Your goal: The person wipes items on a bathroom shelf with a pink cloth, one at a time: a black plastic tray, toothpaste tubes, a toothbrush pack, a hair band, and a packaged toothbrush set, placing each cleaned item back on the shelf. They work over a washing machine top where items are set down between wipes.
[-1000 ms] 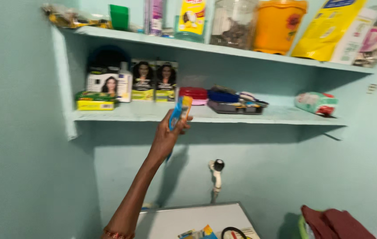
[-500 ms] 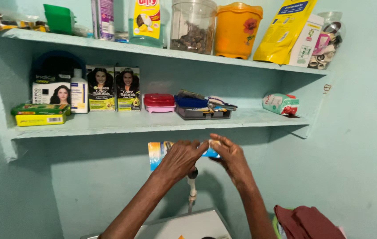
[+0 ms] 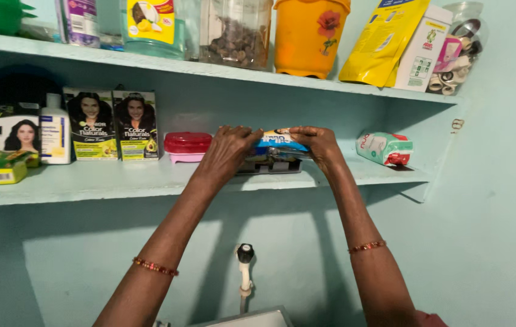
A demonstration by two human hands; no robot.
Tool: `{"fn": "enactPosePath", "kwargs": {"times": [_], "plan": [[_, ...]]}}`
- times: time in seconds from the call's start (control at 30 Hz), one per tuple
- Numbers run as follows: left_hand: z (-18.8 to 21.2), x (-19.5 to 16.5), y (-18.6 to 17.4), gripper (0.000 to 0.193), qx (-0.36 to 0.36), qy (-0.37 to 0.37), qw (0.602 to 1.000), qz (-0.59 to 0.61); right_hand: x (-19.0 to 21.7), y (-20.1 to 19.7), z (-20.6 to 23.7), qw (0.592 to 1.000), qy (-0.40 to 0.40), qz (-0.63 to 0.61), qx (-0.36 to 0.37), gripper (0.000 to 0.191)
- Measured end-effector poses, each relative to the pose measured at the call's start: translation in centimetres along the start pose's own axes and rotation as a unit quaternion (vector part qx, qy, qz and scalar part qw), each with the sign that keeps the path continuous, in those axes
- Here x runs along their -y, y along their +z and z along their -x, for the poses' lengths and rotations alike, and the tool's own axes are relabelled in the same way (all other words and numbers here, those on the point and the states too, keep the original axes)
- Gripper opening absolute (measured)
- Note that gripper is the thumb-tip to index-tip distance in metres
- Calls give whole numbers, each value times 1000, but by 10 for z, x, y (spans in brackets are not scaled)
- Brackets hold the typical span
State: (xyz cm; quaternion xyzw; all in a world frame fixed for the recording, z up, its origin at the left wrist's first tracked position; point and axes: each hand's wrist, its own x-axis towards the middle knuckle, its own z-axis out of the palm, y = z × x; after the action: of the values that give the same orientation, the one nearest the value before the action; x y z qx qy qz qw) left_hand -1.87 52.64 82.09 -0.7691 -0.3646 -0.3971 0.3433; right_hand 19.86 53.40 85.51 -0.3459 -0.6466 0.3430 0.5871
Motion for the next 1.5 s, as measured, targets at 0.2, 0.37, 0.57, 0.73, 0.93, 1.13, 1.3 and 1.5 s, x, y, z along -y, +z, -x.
{"fn": "enactPosePath", "kwargs": {"times": [0.2,0.37,0.57,0.73,0.93,1.13,1.3,1.5], "plan": [[-16,5,39,57,105,-53,993,0,-21,3,-33,971,-46,235,8,19],[-15,9,60,43,264,-162,949,59,-44,1,-53,914,-80,392,63,22],[-6,22,74,36,204,-159,958,127,-67,-5,-57,921,-151,360,17,30],[-5,23,82,37,243,-200,943,106,-90,-11,-62,918,-122,374,56,35],[23,19,78,42,83,-137,982,95,-104,-24,-51,908,-278,308,-66,30],[88,-5,14,48,66,-182,943,271,-109,5,51,951,-199,233,-29,30],[179,-35,-75,51,116,-230,903,343,-163,60,175,966,-127,201,107,26],[321,-38,-136,50,139,-303,880,337,-293,134,324,951,31,167,257,24]]}}
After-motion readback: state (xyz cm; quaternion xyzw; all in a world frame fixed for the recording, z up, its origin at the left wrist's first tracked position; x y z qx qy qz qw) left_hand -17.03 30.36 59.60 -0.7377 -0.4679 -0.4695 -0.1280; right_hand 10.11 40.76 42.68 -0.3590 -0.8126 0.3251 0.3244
